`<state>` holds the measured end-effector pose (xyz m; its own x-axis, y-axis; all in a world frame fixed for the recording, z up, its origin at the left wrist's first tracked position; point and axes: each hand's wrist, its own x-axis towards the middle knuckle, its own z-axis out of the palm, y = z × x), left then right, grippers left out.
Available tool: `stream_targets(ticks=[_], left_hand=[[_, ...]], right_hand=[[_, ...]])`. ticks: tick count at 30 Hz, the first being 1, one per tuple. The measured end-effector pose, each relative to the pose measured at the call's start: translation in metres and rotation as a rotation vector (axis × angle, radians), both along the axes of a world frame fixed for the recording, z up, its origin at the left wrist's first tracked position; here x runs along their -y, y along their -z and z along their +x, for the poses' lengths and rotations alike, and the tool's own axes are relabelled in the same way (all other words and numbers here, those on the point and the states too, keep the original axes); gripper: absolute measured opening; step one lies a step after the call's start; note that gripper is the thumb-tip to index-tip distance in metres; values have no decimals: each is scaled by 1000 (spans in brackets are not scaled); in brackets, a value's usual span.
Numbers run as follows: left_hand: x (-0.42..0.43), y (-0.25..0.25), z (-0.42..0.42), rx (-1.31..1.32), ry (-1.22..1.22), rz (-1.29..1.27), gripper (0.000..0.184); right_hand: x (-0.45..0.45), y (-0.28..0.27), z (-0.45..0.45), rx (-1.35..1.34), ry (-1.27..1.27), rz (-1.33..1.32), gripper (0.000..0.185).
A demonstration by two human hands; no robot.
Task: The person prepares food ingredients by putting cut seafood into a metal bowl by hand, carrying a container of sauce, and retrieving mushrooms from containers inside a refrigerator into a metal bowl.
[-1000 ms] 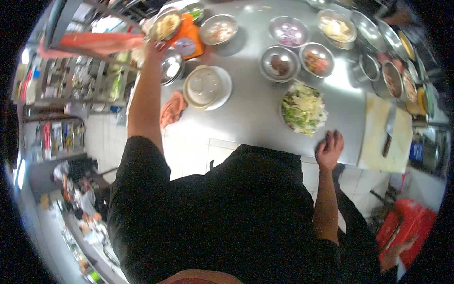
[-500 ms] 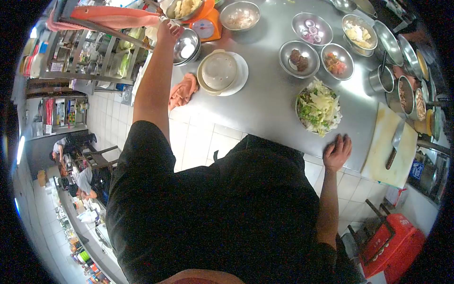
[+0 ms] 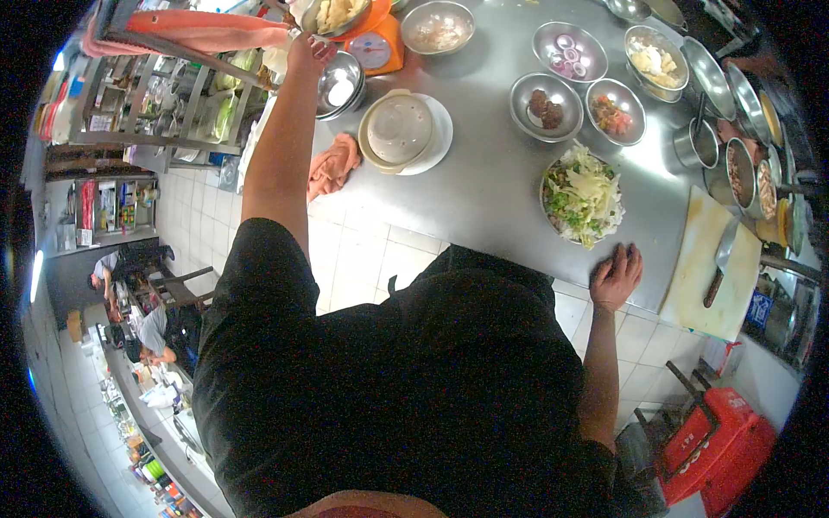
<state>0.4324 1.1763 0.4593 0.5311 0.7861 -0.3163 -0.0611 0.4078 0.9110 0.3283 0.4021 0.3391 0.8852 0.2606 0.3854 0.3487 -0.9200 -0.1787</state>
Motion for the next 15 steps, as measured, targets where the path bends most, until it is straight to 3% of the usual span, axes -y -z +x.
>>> stream_targets(ticks=[9, 15], left_hand=[[11, -10, 11, 16, -25, 2, 32], [-9, 10, 18, 115, 52, 29, 28]], right_hand=[[0, -3, 2, 3, -16, 36, 38], [3, -4, 3, -3, -18, 57, 40]])
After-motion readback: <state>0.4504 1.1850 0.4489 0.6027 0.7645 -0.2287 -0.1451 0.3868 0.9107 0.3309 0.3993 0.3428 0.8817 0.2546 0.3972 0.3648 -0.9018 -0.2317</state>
